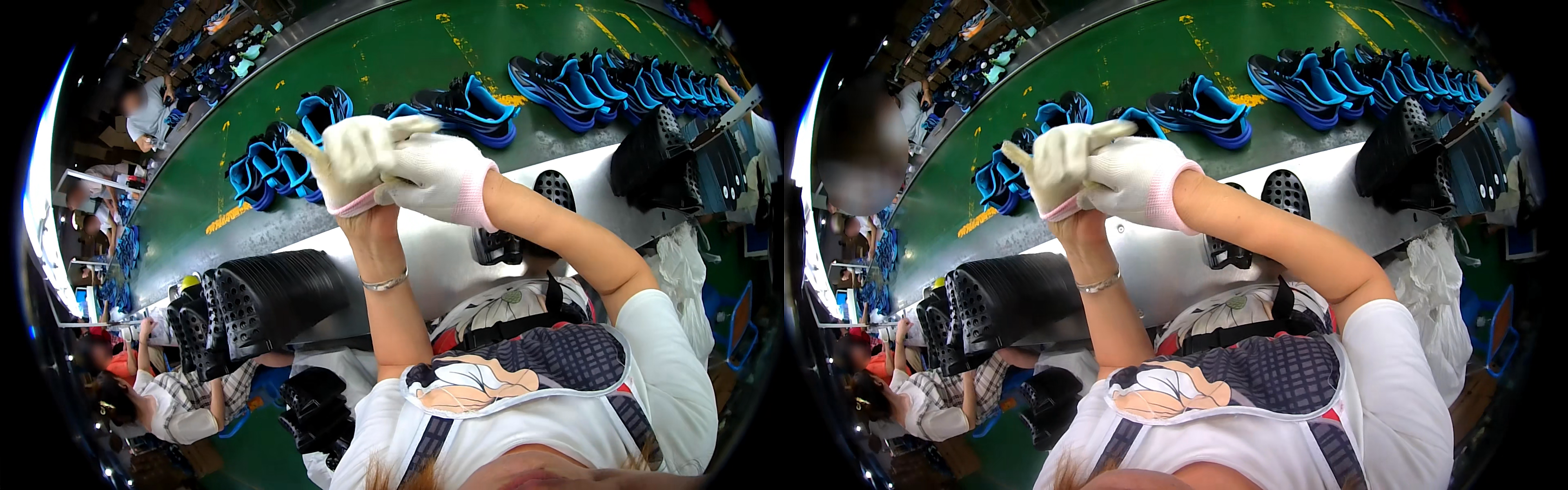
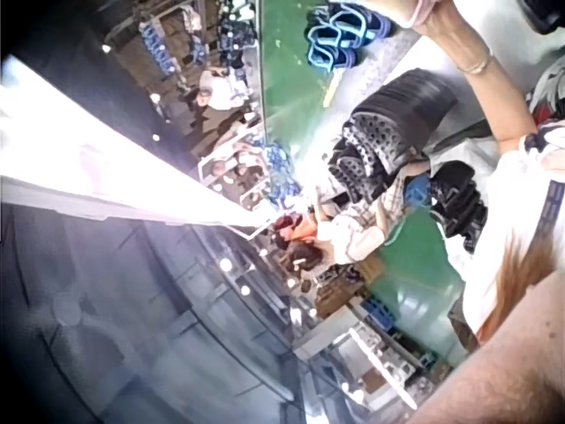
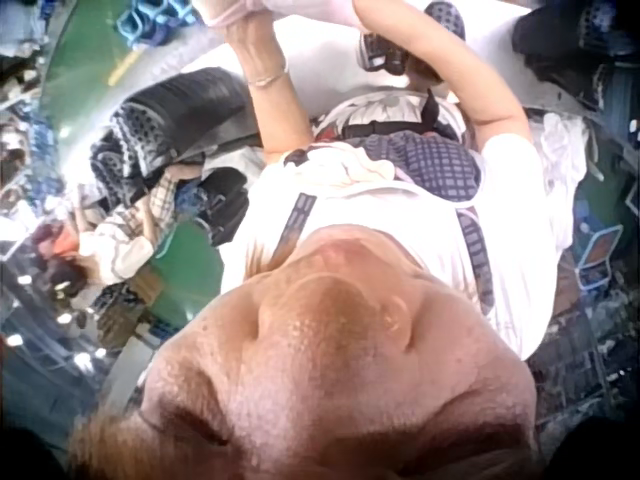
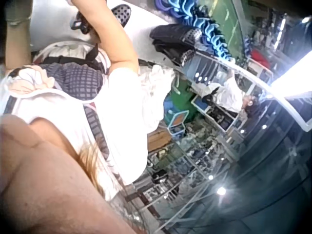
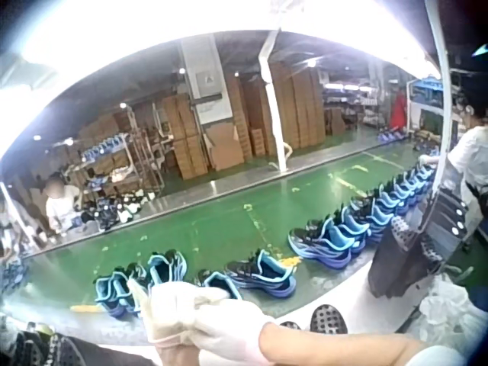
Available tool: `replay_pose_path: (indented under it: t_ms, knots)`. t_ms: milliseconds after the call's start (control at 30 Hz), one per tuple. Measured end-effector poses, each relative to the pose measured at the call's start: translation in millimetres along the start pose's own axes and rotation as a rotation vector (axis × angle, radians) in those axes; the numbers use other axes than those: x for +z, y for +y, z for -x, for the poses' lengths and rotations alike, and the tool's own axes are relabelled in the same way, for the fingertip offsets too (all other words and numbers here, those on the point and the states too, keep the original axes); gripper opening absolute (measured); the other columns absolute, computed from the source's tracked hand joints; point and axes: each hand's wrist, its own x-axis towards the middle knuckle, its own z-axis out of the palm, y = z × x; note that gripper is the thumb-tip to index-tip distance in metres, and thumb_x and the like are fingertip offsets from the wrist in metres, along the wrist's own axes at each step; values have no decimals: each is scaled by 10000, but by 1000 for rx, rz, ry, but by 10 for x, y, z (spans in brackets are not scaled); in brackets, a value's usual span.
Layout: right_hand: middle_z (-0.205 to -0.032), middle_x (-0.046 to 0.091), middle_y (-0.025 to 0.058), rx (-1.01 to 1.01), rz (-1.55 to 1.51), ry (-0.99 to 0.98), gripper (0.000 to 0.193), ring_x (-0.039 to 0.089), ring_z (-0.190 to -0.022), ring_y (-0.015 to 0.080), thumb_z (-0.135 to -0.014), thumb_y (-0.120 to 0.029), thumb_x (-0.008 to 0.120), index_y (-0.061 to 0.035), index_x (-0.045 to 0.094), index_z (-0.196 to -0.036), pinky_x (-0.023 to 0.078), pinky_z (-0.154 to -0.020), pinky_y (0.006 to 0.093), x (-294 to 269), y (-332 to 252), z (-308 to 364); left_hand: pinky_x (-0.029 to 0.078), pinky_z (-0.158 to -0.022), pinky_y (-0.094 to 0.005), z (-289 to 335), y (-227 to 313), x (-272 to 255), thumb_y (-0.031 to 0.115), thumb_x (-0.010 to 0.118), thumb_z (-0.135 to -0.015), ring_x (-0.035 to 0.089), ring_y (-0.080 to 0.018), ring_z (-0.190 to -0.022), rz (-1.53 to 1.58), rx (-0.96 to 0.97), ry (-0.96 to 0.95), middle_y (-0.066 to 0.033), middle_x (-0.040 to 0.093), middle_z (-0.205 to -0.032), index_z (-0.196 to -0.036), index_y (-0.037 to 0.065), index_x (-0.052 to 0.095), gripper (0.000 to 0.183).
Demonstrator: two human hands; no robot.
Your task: The person puts on gloves and then repeatedly picks up black shoe soles from a stack and inserts them into blue and black shoe uppers on a conveyor belt. The person handles the components one at a time and places the assembled shoes back on the line.
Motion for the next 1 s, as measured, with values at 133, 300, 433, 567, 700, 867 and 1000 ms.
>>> replay_pose_path:
  t_ms: [133,300,433,567,700,867,1000]
  knots:
    - [-853,674,166,43,-63,-97,338,644,-812,346,-887,-344,562,-24,672,-884,517,-728,421,-34,-42,-43,448,-678,-324,8,89,-226,672,338,-954,424,-117,-592,-61,104,-51,14,442,-571,-755,146,534,595]
    - [-802,662,172,19,-38,2,324,634,-783,360,-886,-332,564,-24,662,-857,508,-713,434,-20,-5,24,449,-867,-332,-27,56,63,616,469,-930,530,-154,-920,9,51,-565,-35,546,-1015,-1172,170,538,512]
    - [-783,633,187,-75,-33,-77,300,623,-769,356,-887,-319,570,-32,645,-846,498,-700,445,-124,-33,24,398,-1050,-360,-95,31,310,362,600,-929,504,-195,-1164,247,35,-594,-78,472,-1327,-1319,74,458,505]
    - [-760,549,107,-248,-130,79,246,554,-757,240,-890,-284,646,-52,595,-826,473,-698,349,24,72,94,461,-987,-414,-417,-30,328,201,639,-920,507,-246,-1145,-273,537,-539,-128,531,-1249,-1232,91,558,341]
    - [-746,613,194,72,-251,39,350,615,-713,353,-919,-360,562,-31,576,-801,512,-659,405,-1,-99,-77,370,-557,-220,-498,-12,238,120,563,-934,435,-70,-570,-1112,377,-210,10,530,-759,-1069,33,693,207]
    - [-688,574,144,172,-188,174,265,558,-607,232,-876,-247,636,-18,541,-781,477,-590,332,42,-81,-189,461,-533,-260,-417,6,633,332,542,-947,526,-96,-553,-1126,2,97,-145,729,-977,-1042,78,715,321]
    - [-697,562,153,153,-128,147,254,576,-663,345,-845,-224,651,-25,514,-771,481,-610,388,149,-137,-162,493,-930,-397,-776,55,394,651,395,-949,584,-349,-1057,-260,-394,-431,-245,596,-1205,-1282,83,516,669]
